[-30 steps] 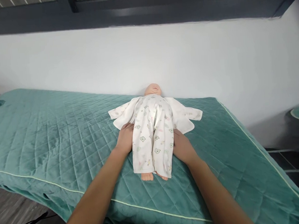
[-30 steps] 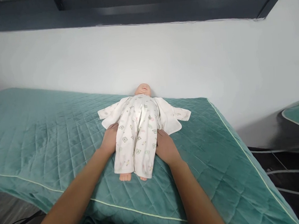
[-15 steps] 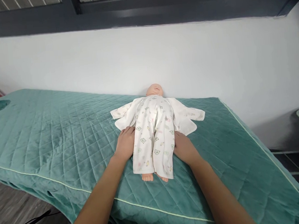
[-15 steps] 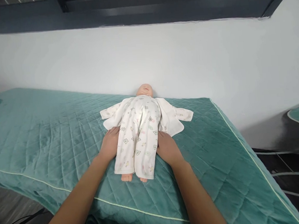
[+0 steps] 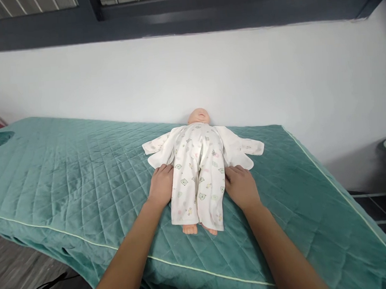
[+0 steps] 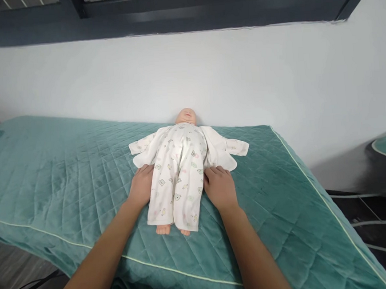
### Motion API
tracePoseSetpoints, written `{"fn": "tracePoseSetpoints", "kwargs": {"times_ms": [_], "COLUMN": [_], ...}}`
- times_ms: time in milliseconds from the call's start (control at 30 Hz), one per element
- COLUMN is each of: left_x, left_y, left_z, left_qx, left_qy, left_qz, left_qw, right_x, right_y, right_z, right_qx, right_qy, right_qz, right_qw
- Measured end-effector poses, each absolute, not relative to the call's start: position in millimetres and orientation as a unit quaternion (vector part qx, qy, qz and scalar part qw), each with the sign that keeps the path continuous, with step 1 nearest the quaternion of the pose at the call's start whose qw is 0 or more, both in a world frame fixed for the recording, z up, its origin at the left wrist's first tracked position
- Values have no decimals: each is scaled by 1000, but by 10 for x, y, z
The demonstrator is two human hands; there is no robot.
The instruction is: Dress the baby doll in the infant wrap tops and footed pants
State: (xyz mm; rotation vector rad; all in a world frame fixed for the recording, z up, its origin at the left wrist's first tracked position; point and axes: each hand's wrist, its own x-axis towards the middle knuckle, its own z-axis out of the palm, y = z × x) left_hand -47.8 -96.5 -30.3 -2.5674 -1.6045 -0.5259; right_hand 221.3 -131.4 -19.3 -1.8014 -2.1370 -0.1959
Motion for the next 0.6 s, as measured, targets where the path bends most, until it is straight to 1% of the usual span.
{"fn": "tracePoseSetpoints", "kwargs": {"times_ms": [133,433,533,600], "left_x": [-488,-494,-498,-498], "left_y": [-964,-948,-922,-894], "left_z": [-305,-329,-336,-342], "left_qx": [-834,-804,-779,-748], "left_qy": [-522,-566,-592,-623], "left_qz": [-175,-181,-209,-229], "left_qw": [28,27,22,4], "right_x": [2207,2223,2231,2246], "right_y": [-1327,-1307,-1310,-1310], "right_z": [-175,-187,-199,-220], "right_qx": [-651,-657,-660,-668], "right_qy": [-743,-738,-728,-704], "right_qz": [-66,-50,-25,9], "right_qw": [143,147,184,240]}}
